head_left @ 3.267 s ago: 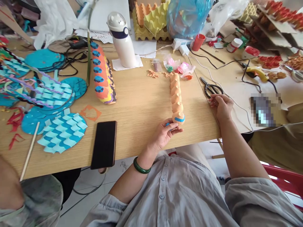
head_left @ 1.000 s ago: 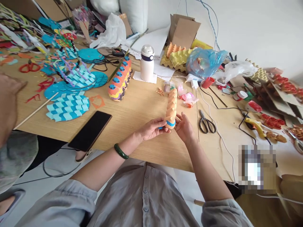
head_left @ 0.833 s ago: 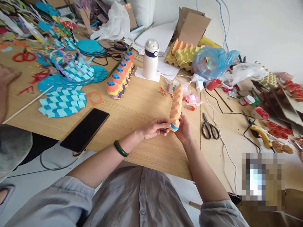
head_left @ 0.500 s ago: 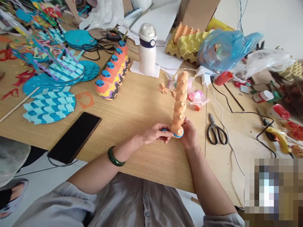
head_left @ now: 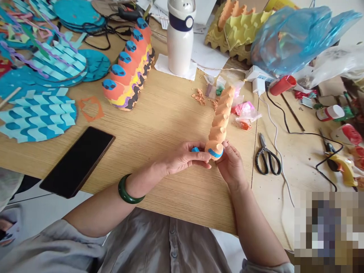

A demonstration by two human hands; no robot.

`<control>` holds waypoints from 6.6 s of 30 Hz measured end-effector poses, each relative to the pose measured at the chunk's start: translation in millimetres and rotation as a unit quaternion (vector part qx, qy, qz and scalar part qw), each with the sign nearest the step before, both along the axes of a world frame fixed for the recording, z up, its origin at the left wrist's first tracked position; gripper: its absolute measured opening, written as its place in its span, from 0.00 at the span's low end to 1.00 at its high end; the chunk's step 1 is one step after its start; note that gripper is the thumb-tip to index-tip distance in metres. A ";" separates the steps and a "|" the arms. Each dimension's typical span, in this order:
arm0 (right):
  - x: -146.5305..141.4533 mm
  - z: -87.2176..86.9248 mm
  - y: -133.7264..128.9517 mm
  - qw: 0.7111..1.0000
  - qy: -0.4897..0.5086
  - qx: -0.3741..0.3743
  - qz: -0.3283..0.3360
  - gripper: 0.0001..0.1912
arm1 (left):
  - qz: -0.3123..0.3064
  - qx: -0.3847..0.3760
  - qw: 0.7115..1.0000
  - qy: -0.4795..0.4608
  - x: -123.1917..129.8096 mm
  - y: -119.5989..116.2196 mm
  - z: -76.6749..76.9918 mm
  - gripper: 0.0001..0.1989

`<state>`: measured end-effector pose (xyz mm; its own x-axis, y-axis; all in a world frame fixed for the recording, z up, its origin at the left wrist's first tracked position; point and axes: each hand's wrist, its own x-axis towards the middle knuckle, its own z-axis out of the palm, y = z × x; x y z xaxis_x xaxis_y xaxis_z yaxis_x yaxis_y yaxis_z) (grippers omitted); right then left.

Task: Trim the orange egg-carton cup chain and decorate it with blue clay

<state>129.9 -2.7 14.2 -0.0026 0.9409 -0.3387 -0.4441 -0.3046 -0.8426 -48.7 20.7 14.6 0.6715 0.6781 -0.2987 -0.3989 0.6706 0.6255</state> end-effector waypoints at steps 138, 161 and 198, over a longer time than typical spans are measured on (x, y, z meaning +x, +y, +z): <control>-4.5 -3.3 -9.1 0.976 -0.130 0.115 -0.135 0.19 | 0.142 0.306 0.900 0.276 0.5 -19.9 0.6 0.24; 12.9 -6.2 -4.8 0.968 -0.148 0.171 -0.109 0.18 | 0.036 -0.014 0.999 -0.022 5.4 -13.3 9.9 0.22; 0.0 -5.5 -2.7 0.994 -0.068 0.060 0.055 0.17 | 0.059 0.077 0.985 0.144 -20.1 21.8 -6.0 0.18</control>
